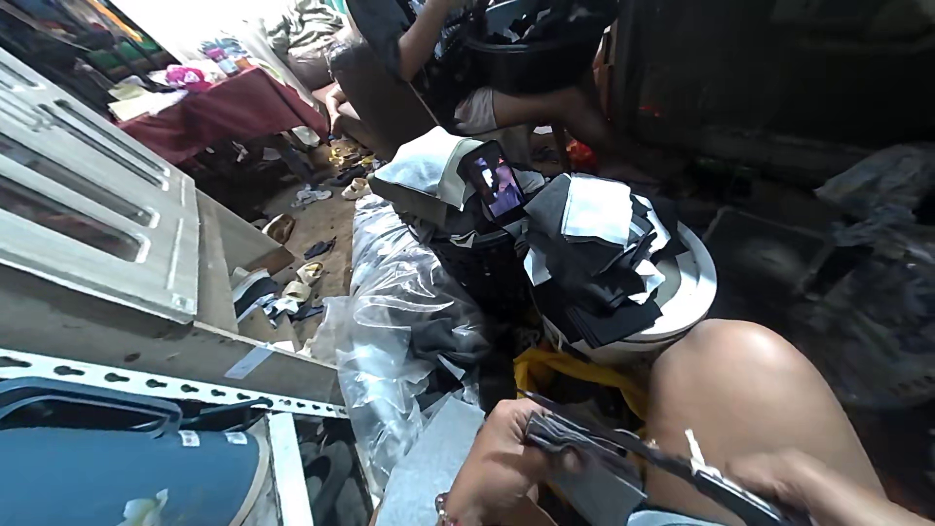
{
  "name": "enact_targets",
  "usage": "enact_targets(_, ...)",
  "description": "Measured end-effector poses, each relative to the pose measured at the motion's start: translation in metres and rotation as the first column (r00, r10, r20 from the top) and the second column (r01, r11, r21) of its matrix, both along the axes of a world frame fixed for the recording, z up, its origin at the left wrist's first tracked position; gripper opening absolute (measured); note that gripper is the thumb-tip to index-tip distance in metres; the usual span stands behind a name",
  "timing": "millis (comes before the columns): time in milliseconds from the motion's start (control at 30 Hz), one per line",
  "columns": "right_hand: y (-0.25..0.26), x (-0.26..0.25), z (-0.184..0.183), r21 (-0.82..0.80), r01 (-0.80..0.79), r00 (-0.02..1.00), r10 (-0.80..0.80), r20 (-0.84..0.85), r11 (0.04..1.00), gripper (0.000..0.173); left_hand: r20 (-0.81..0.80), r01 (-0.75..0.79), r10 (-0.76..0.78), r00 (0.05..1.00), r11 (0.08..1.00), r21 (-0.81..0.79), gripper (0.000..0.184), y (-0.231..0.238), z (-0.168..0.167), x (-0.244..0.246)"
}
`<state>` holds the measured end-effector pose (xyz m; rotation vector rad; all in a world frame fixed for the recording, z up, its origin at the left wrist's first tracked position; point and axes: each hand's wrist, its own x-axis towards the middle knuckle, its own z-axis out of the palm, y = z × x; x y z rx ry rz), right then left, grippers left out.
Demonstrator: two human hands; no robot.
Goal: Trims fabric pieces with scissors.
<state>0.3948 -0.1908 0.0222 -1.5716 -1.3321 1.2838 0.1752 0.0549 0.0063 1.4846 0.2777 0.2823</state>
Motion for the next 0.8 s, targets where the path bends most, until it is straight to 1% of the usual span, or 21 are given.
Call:
enact_targets(33, 0.002, 0.002, 0.0, 0.072, 0.023, 0.996, -0.029, 0.079, 0.997, 0.049, -0.014, -0.047, 0.048, 0.999, 0.999, 0.017, 0.024, -0.002, -0.002, 0.001)
enact_targets(67, 0.004, 0.004, 0.002, 0.142, 0.04, 0.987, -0.061, 0.149, 0.989, 0.047, 0.0, -0.062, 0.062, 0.998, 0.998, 0.021, 0.046, -0.002, -0.006, 0.002)
enact_targets(100, 0.007, 0.006, 0.004, 0.208, 0.054, 0.973, -0.099, 0.209, 0.977, 0.044, 0.001, -0.05, 0.05, 0.999, 0.998, 0.034, 0.072, -0.001, -0.008, 0.003)
enact_targets(133, 0.012, 0.006, 0.006, 0.266, 0.067, 0.956, -0.138, 0.257, 0.961, 0.045, -0.015, -0.051, 0.052, 0.999, 0.998, 0.044, 0.088, -0.001, -0.008, 0.005)
enact_targets(167, 0.017, 0.006, 0.007, 0.325, 0.079, 0.939, -0.18, 0.294, 0.942, 0.047, -0.046, -0.069, 0.071, 0.996, 0.996, 0.049, 0.091, -0.003, -0.004, 0.006)
enact_targets(200, 0.023, 0.004, 0.004, 0.383, 0.09, 0.923, -0.222, 0.315, 0.919, 0.054, -0.086, -0.095, 0.1, 0.991, 0.994, 0.062, 0.081, -0.007, 0.003, 0.006)
enact_targets(233, 0.031, 0.001, 0.0, 0.429, 0.1, 0.915, -0.253, 0.314, 0.897, 0.061, -0.127, -0.129, 0.139, 0.982, 0.988, 0.08, 0.059, -0.012, 0.011, 0.007)
enact_targets(267, 0.039, -0.003, -0.003, 0.461, 0.11, 0.915, -0.27, 0.299, 0.881, 0.067, -0.125, -0.138, 0.147, 0.981, 0.987, 0.081, 0.04, -0.015, 0.014, 0.007)
enact_targets(300, 0.048, -0.008, -0.006, 0.48, 0.119, 0.921, -0.277, 0.275, 0.869, 0.07, -0.077, -0.133, 0.139, 0.987, 0.988, 0.078, 0.025, -0.017, 0.012, 0.006)
enact_targets(333, 0.057, -0.015, -0.007, 0.486, 0.13, 0.929, -0.277, 0.245, 0.864, 0.07, -0.017, -0.122, 0.124, 0.992, 0.989, 0.087, 0.02, -0.017, 0.008, 0.006)
enact_targets(367, 0.066, -0.022, -0.005, 0.47, 0.138, 0.941, -0.263, 0.211, 0.871, 0.066, 0.036, -0.14, 0.137, 0.99, 0.986, 0.088, 0.021, -0.02, 0.006, 0.007)
enact_targets(400, 0.074, -0.028, -0.002, 0.448, 0.15, 0.95, -0.254, 0.18, 0.881, 0.059, 0.077, -0.173, 0.168, 0.983, 0.983, 0.061, 0.024, -0.023, 0.006, 0.007)
enact_targets(467, 0.087, -0.039, 0.004, 0.42, 0.177, 0.953, -0.262, 0.153, 0.89, 0.042, 0.124, -0.26, 0.26, 0.958, 0.965, -0.021, 0.028, -0.03, 0.008, 0.007)
enact_targets(500, 0.093, -0.041, 0.007, 0.41, 0.186, 0.957, -0.259, 0.132, 0.893, 0.037, 0.163, -0.289, 0.295, 0.942, 0.956, -0.056, 0.03, -0.031, 0.008, 0.007)
enact_targets(533, 0.097, -0.042, 0.013, 0.396, 0.183, 0.966, -0.239, 0.097, 0.9, 0.035, 0.231, -0.279, 0.292, 0.928, 0.956, -0.085, 0.028, -0.029, 0.005, 0.005)
enact_targets(600, 0.106, -0.039, 0.029, 0.371, 0.15, 0.988, -0.156, -0.014, 0.916, 0.035, 0.376, -0.164, 0.191, 0.907, 0.981, -0.103, 0.026, -0.022, -0.001, -0.001)
enact_targets(633, 0.11, -0.036, 0.039, 0.356, 0.121, 0.992, -0.098, -0.083, 0.927, 0.035, 0.386, -0.117, 0.148, 0.911, 0.988, -0.103, 0.028, -0.02, -0.001, -0.006)
enact_targets(667, 0.115, -0.032, 0.05, 0.341, 0.084, 0.989, -0.036, -0.145, 0.936, 0.034, 0.331, -0.122, 0.156, 0.931, 0.985, -0.123, 0.031, -0.024, 0.002, -0.013)
enact_targets(733, 0.126, -0.025, 0.072, 0.308, 0.011, 0.97, 0.065, -0.235, 0.951, 0.031, 0.155, -0.21, 0.241, 0.958, 0.959, -0.191, 0.037, -0.04, 0.013, -0.02)
enact_targets(800, 0.141, -0.019, 0.089, 0.284, -0.042, 0.958, 0.118, -0.26, 0.958, 0.028, 0.063, -0.224, 0.242, 0.968, 0.952, -0.208, 0.041, -0.049, 0.013, -0.021)
